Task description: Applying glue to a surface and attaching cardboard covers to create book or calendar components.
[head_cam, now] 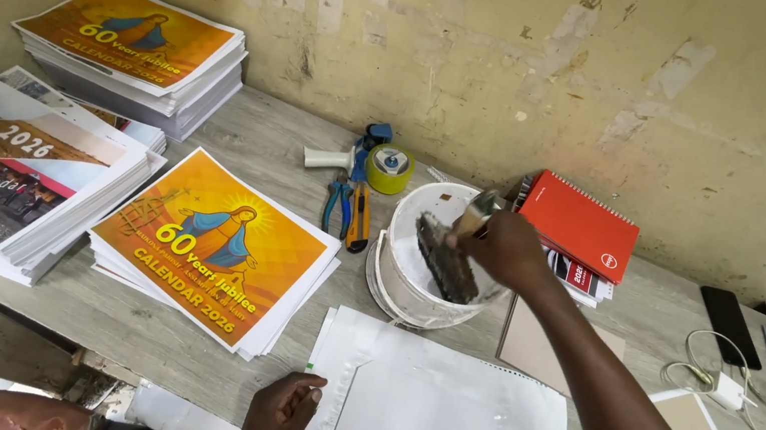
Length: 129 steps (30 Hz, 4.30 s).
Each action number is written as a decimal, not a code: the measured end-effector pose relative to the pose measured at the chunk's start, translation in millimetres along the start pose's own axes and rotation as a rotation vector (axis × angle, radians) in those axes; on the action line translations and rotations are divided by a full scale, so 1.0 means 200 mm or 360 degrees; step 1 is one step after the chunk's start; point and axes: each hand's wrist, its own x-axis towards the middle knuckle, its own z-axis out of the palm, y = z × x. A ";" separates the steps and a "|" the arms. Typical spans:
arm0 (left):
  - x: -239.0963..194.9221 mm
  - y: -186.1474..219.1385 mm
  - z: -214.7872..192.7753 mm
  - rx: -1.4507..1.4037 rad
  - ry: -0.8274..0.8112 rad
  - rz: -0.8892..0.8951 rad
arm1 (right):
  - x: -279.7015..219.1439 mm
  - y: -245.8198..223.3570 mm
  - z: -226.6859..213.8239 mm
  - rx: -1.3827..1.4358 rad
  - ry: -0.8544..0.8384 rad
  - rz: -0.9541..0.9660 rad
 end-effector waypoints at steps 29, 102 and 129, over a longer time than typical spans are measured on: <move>-0.05 0.19 0.13 0.1069 -0.0349 -0.0302 | -0.71 0.28 0.72 0.0857 -0.0077 -0.0447; -0.11 0.11 0.09 0.1043 -0.0418 0.0071 | -0.67 0.22 0.87 0.0617 0.0276 -0.0029; -0.05 0.23 0.16 0.1116 -0.0354 -0.0269 | -1.65 0.82 1.00 0.0629 0.0790 0.0178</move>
